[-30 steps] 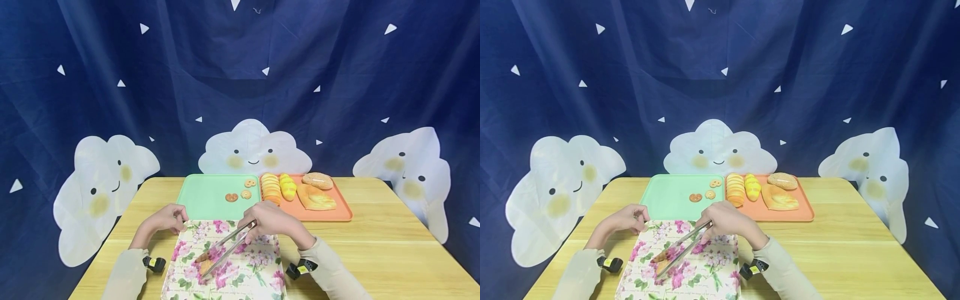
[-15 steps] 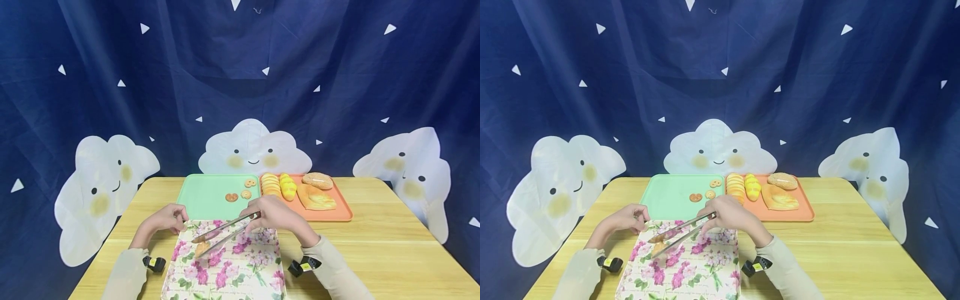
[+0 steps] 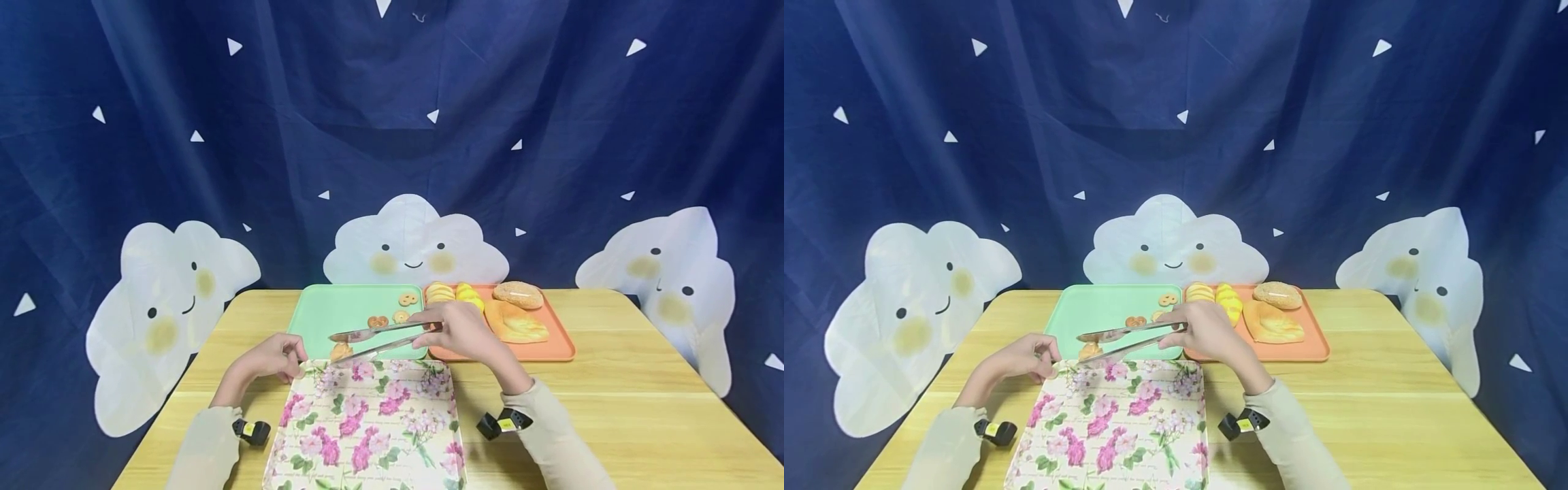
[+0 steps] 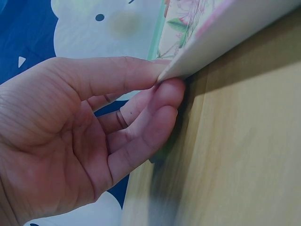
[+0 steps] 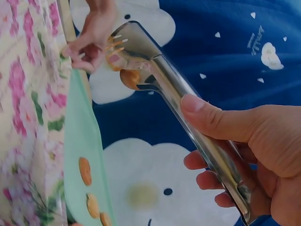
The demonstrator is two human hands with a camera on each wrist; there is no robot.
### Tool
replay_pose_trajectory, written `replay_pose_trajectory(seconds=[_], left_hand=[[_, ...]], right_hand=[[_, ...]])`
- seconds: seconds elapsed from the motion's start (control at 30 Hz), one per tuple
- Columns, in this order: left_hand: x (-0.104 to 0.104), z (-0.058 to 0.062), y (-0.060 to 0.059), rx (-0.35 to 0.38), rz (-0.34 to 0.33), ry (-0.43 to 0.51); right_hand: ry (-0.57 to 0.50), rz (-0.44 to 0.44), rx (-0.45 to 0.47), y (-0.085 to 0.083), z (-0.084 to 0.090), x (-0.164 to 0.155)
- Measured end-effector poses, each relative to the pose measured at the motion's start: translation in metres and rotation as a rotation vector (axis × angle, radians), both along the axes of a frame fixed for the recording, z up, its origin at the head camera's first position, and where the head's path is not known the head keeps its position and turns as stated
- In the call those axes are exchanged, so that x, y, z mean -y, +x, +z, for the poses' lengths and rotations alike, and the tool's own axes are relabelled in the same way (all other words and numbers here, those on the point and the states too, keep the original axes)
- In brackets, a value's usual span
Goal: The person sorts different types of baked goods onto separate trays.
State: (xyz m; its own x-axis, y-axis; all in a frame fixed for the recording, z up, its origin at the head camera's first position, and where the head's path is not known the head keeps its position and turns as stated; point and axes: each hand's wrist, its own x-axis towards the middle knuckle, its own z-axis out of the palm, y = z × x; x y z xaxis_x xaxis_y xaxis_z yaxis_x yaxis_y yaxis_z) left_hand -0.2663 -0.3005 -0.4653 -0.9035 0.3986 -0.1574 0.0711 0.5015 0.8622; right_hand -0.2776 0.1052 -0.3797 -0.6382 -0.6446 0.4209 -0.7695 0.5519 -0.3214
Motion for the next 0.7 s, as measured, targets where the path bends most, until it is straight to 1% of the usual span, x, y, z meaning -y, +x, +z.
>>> replay_pose_trajectory(seconds=[0.07,0.2,0.37,0.53,0.7], left_hand=[[0.0,0.0,0.0,0.001,0.003,0.002],[0.0,0.0,0.001,0.007,0.011,0.008],[0.0,0.0,0.001,0.009,0.021,0.002],[0.0,0.0,0.001,0.002,0.018,-0.006],[0.0,0.001,0.001,-0.003,0.01,-0.008]], right_hand=[[-0.011,-0.016,-0.001,-0.003,0.001,-0.004],[-0.033,-0.038,0.032,-0.011,0.002,-0.012],[-0.032,-0.083,0.061,-0.018,0.002,-0.019],[0.01,-0.14,0.032,-0.024,-0.001,-0.023],[0.049,-0.184,0.023,-0.028,-0.005,-0.025]])
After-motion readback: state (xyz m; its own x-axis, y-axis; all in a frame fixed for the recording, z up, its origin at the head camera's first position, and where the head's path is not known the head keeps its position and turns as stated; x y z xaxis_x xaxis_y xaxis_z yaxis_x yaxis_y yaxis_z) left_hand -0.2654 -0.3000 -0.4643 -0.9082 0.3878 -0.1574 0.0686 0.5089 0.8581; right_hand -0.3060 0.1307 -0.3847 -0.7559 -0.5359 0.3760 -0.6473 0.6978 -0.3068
